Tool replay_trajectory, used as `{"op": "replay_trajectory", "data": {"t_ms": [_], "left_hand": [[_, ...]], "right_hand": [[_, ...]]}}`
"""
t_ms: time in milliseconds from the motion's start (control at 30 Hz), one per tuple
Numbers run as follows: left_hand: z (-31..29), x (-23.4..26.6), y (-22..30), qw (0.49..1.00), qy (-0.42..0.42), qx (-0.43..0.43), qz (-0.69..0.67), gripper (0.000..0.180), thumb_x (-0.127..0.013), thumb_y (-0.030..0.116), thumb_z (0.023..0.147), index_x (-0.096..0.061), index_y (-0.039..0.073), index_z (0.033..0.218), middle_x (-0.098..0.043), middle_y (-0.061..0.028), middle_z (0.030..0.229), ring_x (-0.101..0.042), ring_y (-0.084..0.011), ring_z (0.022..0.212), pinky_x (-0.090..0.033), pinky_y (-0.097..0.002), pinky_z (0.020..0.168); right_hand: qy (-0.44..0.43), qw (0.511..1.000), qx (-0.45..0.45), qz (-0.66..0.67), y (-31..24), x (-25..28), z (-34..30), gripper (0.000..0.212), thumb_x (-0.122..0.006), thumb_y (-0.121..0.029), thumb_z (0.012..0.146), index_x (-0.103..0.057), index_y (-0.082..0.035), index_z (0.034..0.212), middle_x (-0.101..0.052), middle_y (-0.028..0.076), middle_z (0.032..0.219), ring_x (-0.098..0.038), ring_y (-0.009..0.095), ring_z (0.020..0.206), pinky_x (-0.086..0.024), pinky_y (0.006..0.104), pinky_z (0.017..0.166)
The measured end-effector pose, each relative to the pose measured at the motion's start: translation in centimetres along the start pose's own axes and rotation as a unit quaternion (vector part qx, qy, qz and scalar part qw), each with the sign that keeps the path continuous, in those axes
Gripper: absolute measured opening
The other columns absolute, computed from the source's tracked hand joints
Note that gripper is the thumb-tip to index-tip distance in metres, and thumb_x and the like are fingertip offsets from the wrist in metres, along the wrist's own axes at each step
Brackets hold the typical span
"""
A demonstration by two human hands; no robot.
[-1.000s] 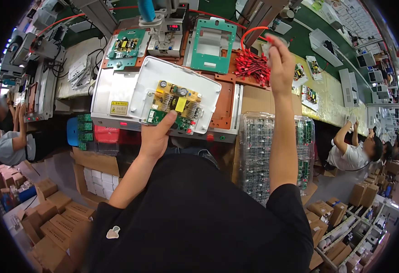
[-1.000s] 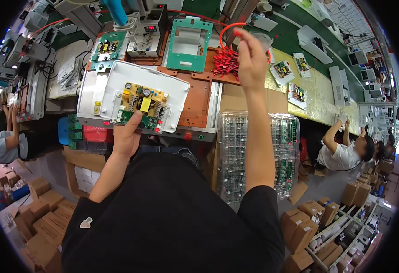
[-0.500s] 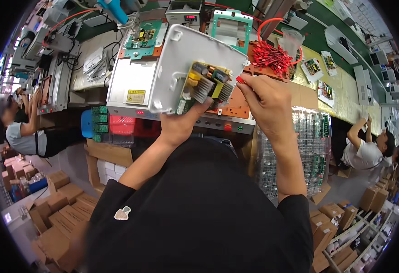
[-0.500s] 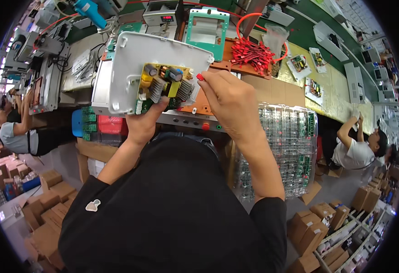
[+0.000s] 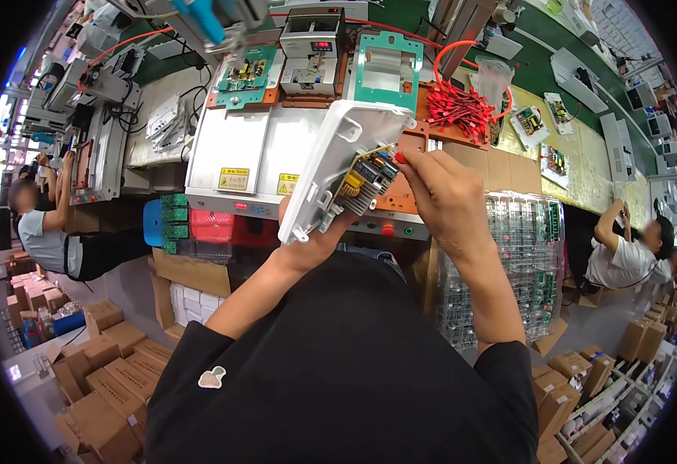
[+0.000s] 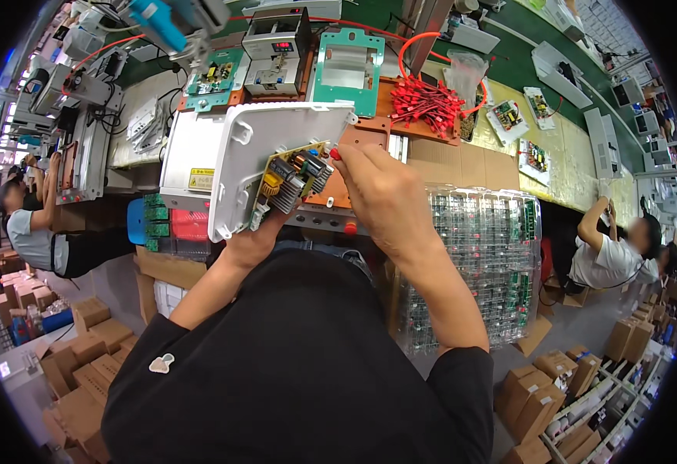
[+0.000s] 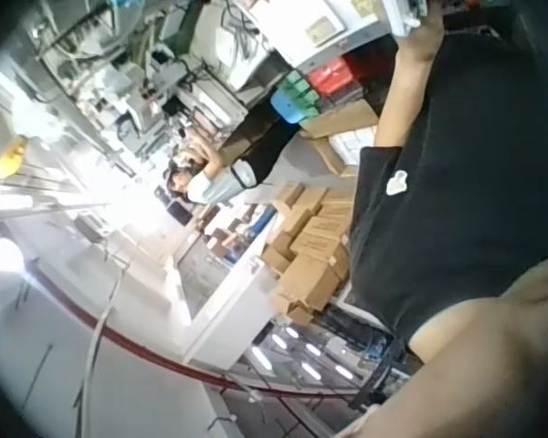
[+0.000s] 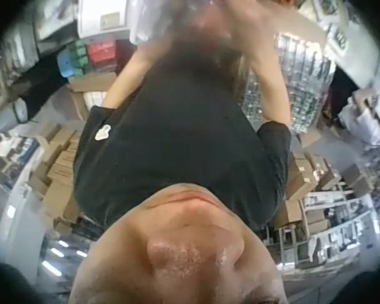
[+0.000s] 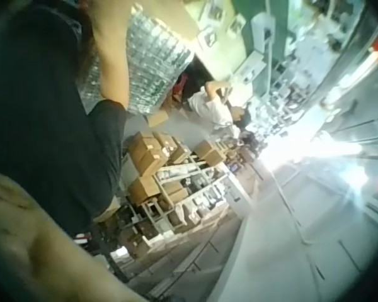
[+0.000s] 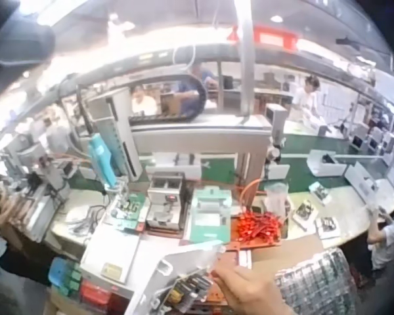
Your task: The recorder is testing printed circuit boards (PCBs) by inserting them into a testing fixture and then sorting them into bins based on results.
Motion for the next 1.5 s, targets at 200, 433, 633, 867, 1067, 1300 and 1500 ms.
{"op": "replay_trajectory", "data": {"t_ms": [200, 433, 633, 867, 1067, 1300, 1500], "left_hand": [[-0.5, 0.5, 1.0, 0.996, -0.069, 0.028, 0.038, 0.044, -0.075, 0.003, 0.083, -0.061, 0.002, 0.125, -0.067, -0.0114, 0.117, -0.066, -0.0237, 0.104, -0.054, -0.035, 0.088], [1.1, 0.1, -1.9, 0.975, -0.083, 0.173, -0.111, 0.045, -0.079, 0.006, 0.079, -0.062, -0.002, 0.12, -0.071, -0.0099, 0.106, -0.068, -0.0176, 0.096, -0.055, -0.032, 0.083], [0.0, -1.0, -4.5, 0.83, -0.034, 0.396, -0.391, 0.059, -0.073, 0.007, 0.085, -0.047, -0.002, 0.136, -0.063, -0.011, 0.123, -0.065, -0.0217, 0.107, -0.054, -0.0344, 0.09], [0.9, -5.9, -5.4, 0.782, -0.203, 0.456, -0.372, 0.052, -0.052, 0.032, 0.103, -0.041, 0.0, 0.142, -0.065, -0.0163, 0.114, -0.067, -0.0217, 0.096, -0.058, -0.0319, 0.074], [-2.7, -1.2, -4.1, 0.816, -0.173, 0.439, -0.332, 0.039, -0.052, 0.019, 0.102, -0.05, -0.005, 0.133, -0.066, -0.0182, 0.108, -0.067, -0.0226, 0.093, -0.057, -0.032, 0.074], [-5.1, 2.3, -4.4, 0.845, -0.112, 0.451, -0.266, 0.029, -0.053, 0.006, 0.095, -0.056, -0.005, 0.123, -0.067, -0.0158, 0.099, -0.066, -0.0202, 0.087, -0.053, -0.03, 0.074], [-7.4, 5.1, -5.1, 0.866, -0.024, 0.422, -0.268, 0.02, -0.04, -0.011, 0.072, -0.055, 0.0, 0.08, -0.051, -0.0058, 0.065, -0.048, -0.0149, 0.058, -0.042, -0.0272, 0.056]], "right_hand": [[-0.026, 1.0, 0.002, -0.016, 0.0, -0.4, -0.6, 0.017, -0.071, -0.003, 0.084, -0.067, -0.002, 0.101, -0.063, 0.013, 0.079, -0.063, 0.031, 0.067, -0.049, 0.0385, 0.058], [-0.172, 0.981, 0.016, -0.089, 3.2, -0.8, -1.3, 0.021, -0.07, -0.012, 0.086, -0.067, -0.004, 0.105, -0.066, 0.013, 0.09, -0.065, 0.034, 0.077, -0.052, 0.0407, 0.065], [0.026, 0.776, -0.438, 0.452, 7.5, -1.0, -9.1, 0.045, -0.067, -0.025, 0.093, -0.056, -0.006, 0.132, -0.066, 0.007, 0.115, -0.063, 0.022, 0.103, -0.049, 0.0397, 0.088], [0.206, 0.594, -0.515, 0.583, 14.1, -0.6, -15.7, 0.034, -0.055, -0.011, 0.094, -0.054, 0.012, 0.119, -0.07, 0.017, 0.102, -0.072, 0.026, 0.079, -0.062, 0.0327, 0.061], [0.474, 0.606, -0.482, 0.419, 34.3, 8.9, -19.8, 0.034, -0.045, 0.001, 0.094, -0.043, 0.019, 0.123, -0.057, 0.027, 0.123, -0.064, 0.044, 0.103, -0.055, 0.0504, 0.096], [0.446, 0.549, -0.537, 0.46, 46.5, 17.7, -17.2, 0.049, -0.041, -0.024, 0.103, -0.035, 0.011, 0.137, -0.045, 0.029, 0.141, -0.053, 0.043, 0.125, -0.051, 0.0587, 0.099], [0.276, 0.645, -0.476, 0.53, 41.9, 10.5, -15.1, 0.043, -0.065, -0.016, 0.091, -0.054, -0.001, 0.13, -0.063, 0.011, 0.11, -0.062, 0.024, 0.094, -0.055, 0.0426, 0.089]]}}
Point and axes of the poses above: each hand's wrist, its own z-axis towards the middle knuckle, its own x-axis out of the back of the hand, y = z × x, the point moved 4 cm from there along z, towards the middle knuckle
